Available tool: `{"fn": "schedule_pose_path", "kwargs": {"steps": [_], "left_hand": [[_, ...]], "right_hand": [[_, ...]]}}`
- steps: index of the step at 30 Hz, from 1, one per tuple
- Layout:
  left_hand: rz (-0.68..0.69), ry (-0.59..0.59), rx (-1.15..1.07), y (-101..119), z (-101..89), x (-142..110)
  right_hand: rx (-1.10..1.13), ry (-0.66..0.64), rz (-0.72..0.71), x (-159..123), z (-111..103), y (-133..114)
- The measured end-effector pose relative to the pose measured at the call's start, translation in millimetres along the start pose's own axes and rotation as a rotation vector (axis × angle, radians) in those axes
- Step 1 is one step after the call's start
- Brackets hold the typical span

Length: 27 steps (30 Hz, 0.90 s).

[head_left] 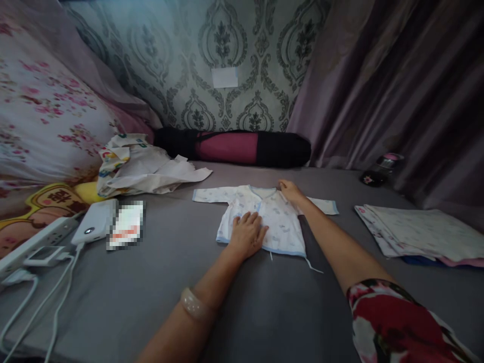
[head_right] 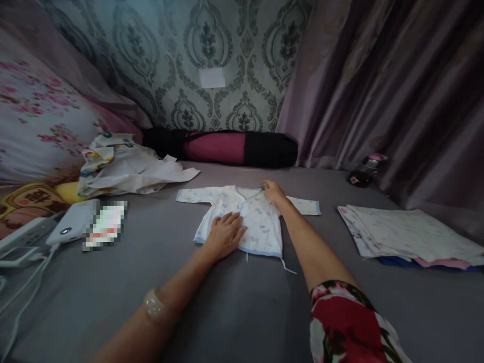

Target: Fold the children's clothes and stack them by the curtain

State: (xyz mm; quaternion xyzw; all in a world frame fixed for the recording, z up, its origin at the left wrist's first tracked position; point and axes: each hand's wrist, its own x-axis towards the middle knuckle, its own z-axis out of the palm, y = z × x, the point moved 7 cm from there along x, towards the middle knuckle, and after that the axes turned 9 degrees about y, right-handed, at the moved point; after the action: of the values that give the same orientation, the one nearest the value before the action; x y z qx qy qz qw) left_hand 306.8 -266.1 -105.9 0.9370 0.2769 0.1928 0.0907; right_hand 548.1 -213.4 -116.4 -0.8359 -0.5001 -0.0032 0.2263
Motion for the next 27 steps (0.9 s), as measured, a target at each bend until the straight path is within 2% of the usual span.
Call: {"fn": "schedule_pose_path", "kwargs": {"steps": [3, 10, 15, 18, 21, 24, 27], "left_hand": [[0.007, 0.038, 0.013, -2, -1.6, 2], [-0.003, -0.053, 0.032, -5, 14.3, -3], [-0.02, -0.088, 0.036, -5, 16.5, -2], [-0.024, -0.097, 0.021, -5, 15.2, -2], [-0.027, -0.099, 0.01, -5, 14.0, -3], [-0.025, -0.106, -0.001, -4, 14.1, -3], [-0.02, -0.088, -0.02, -2, 10.5, -1]], "right_hand": [[-0.041, -0.02, 0.047, 4, -3, 14], [-0.096, 0.009, 0.128, 3, 0, 14], [-0.208, 0.138, 0.165, -10, -6, 7], [-0.271, 0.192, 0.117, -20, -13, -5], [-0.325, 0.232, -0.011, -29, -17, -25], [-0.311, 0.169, -0.073, -36, -8, -37], [-0.294, 0.081, -0.056, -39, 3, -42]]}}
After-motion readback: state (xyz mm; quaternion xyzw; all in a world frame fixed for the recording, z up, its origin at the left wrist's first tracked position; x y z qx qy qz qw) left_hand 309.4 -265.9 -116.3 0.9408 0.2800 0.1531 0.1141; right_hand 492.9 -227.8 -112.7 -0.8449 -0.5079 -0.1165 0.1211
